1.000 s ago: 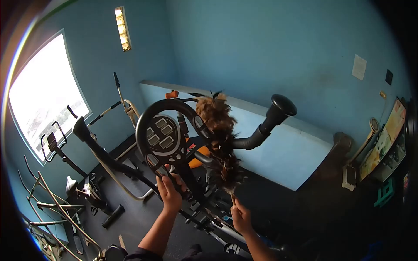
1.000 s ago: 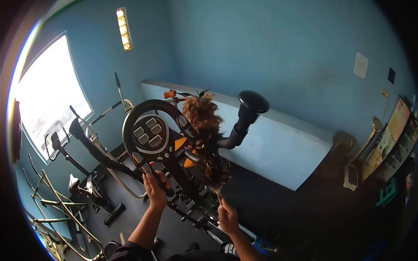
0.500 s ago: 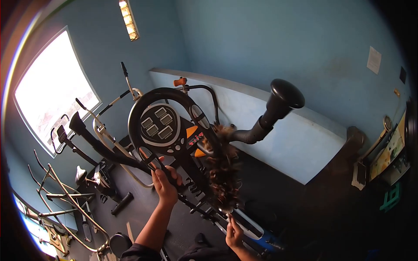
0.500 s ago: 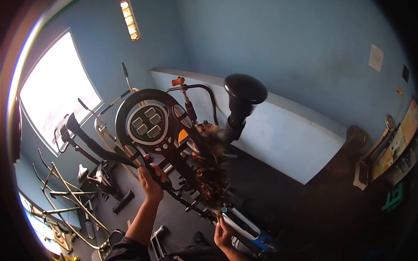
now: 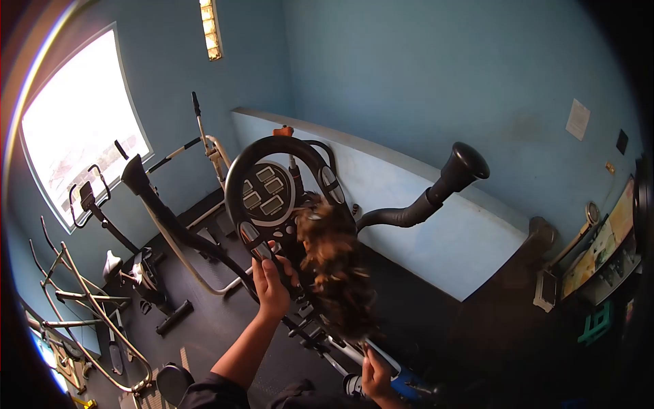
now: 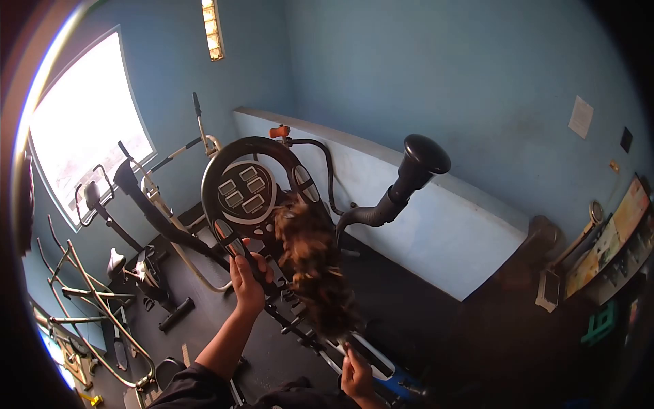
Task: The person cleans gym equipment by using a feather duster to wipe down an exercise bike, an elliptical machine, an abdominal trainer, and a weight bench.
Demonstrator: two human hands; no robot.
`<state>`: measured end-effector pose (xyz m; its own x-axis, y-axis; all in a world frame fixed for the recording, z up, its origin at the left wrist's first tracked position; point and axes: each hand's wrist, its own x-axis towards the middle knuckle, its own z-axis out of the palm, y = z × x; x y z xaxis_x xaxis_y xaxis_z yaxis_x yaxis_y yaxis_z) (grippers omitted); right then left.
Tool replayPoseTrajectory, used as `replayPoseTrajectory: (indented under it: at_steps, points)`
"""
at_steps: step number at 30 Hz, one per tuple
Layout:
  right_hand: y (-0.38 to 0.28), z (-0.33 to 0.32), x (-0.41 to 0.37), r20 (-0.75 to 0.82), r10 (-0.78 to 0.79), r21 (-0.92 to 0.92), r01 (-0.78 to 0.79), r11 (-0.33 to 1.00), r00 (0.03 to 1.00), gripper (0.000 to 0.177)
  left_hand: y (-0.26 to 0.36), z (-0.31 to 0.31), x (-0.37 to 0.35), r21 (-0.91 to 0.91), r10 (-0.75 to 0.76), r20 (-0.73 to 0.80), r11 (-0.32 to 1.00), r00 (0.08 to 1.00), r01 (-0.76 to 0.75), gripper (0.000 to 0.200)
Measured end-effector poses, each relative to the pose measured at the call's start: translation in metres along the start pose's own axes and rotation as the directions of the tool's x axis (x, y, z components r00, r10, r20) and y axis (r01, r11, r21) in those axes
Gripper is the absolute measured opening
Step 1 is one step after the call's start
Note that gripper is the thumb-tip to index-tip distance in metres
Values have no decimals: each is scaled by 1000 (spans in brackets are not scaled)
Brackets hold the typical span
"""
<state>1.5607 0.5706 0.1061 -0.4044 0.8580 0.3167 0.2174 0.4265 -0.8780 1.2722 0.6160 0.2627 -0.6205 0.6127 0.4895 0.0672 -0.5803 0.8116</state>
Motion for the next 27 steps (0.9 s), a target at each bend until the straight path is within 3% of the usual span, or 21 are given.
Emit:
replayPoseTrajectory:
  at_steps: [1, 2, 3, 5, 6, 7, 9, 10, 14, 16, 17, 19, 20, 22, 23, 25, 26, 27]
  points:
    - [-14, 7, 14, 64, 109, 104, -115, 988, 992, 35, -1, -1, 0, -11, 0, 21, 1000, 1000, 1, 52]
    - [-27, 13, 22, 434, 529, 516, -683, 517, 729, 34, -2, -3, 0, -22, -3, 42, 1000, 999, 4, 51]
    - [-45, 17, 31, 423, 531, 518, -677, 523, 734, 34, -3, -6, -1, -32, -1, 49, 999, 999, 3, 51]
    - [-87, 20, 50, 467, 533, 646, -684, 340, 706, 37, -6, -7, 1, -45, 10, 86, 999, 996, -6, 47]
    - [-105, 22, 55, 443, 498, 723, -626, 293, 745, 38, -2, -6, 1, -50, 15, 104, 999, 994, -10, 46]
    - [-113, 28, 60, 435, 504, 720, -624, 303, 747, 38, -2, -6, 2, -64, 15, 103, 998, 995, -8, 46]
    - [-121, 39, 66, 450, 527, 718, -643, 267, 721, 38, -4, -8, 1, -53, 31, 134, 998, 991, -24, 47]
    - [-121, 43, 66, 508, 571, 674, -710, 202, 645, 38, -1, -7, 0, -69, 22, 136, 998, 991, -13, 46]
    - [-128, 46, 52, 428, 564, 648, -674, 353, 707, 38, 1, -7, 2, -148, 35, 156, 989, 987, -12, 46]
    - [-155, 31, 59, 273, 500, 722, -518, 459, 822, 38, -1, -8, 2, -143, 26, 160, 990, 987, -3, 45]
    - [-164, 21, 64, 291, 469, 692, -522, 498, 834, 39, -2, -10, 2, -131, 20, 165, 991, 986, 2, 45]
    - [-172, 12, 66, 159, 320, 540, -354, 764, 934, 40, -3, -15, 2, -149, -10, 186, 988, 983, 38, 41]
    - [-181, 5, 69, 165, 305, 533, -345, 773, 938, 40, -2, -15, 5, -82, 28, 196, 997, 980, -12, 39]
    - [-202, -12, 75, 118, 117, 333, -150, 931, 986, 37, 3, -13, 6, 0, 72, 168, 997, 983, -73, 38]
    - [-203, -17, 80, 123, 111, 328, -146, 933, 986, 37, 1, -18, 7, -2, 77, 160, 997, 984, -77, 38]
    - [-211, -22, 92, 71, -186, -22, 188, 982, 980, 34, -3, -25, 10, 63, 68, 284, 994, 956, -89, 44]
    - [-231, -28, 95, 69, -188, -118, 195, 974, 980, 33, 1, -27, 8, 59, 73, 281, 994, 957, -93, 44]
    - [-230, -29, 95, 72, -196, -121, 204, 971, 978, 33, 12, -26, 7, -51, -24, 252, 998, 967, 38, 48]
